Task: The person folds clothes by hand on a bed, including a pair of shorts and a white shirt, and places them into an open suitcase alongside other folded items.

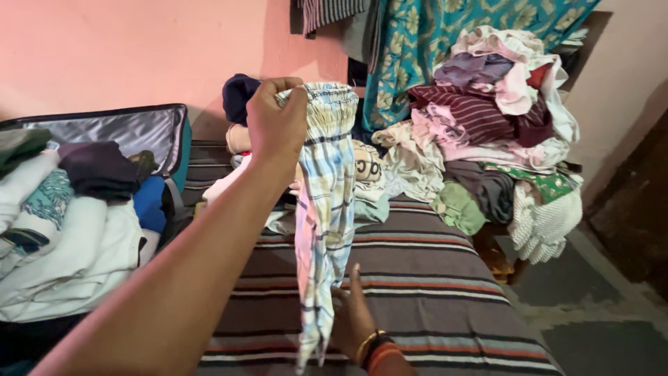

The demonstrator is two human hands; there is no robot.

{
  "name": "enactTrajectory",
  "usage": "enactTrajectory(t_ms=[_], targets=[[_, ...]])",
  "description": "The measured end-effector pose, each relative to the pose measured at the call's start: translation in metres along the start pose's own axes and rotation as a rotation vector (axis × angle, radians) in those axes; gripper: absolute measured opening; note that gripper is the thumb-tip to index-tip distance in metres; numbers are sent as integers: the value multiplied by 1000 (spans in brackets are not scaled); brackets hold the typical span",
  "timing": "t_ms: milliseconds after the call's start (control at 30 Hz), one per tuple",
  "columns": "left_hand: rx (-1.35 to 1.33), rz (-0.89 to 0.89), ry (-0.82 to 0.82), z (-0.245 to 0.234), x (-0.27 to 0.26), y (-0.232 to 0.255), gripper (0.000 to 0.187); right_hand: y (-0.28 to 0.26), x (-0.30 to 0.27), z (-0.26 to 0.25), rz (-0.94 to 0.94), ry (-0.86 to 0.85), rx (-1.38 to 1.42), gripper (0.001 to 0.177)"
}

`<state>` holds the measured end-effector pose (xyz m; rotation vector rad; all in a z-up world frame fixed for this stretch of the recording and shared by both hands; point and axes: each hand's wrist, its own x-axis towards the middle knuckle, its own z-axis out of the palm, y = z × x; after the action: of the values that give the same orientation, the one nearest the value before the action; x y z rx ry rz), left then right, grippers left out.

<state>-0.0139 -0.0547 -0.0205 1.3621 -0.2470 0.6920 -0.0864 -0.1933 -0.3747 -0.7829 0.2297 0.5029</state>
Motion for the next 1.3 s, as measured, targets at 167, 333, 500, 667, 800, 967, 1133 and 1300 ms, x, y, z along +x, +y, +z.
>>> enactTrajectory(t_ms=[167, 333, 500, 667, 800, 967, 1133, 1300], targets=[[23, 83, 99, 2, -6, -13, 26, 3, -2, -2, -62, -505, 320, 46], [195, -190, 142, -57, -20, -2, 44, -48, -43, 12, -107, -41, 73, 44], [273, -438, -172, -111, -45, -24, 46, -108, -72, 10, -388, 272, -212, 50], [239, -485, 21, -153, -68, -63, 49, -183, -64, -13, -708, 425, -575, 66], [301, -377, 21, -198, -94, -143, 56, -216, -73, -32, -777, 457, -725, 68], [1011, -562, -119, -249, -157, -247, 58, -190, -79, -62, -401, 841, -1594, 71], [1191, -340, -42, -263, -181, -230, 62, -149, -94, -73, -233, 834, -1789, 80], [1328, -481, -163, -248, -171, -167, 48, -129, -86, -56, -261, 740, -1974, 70]])
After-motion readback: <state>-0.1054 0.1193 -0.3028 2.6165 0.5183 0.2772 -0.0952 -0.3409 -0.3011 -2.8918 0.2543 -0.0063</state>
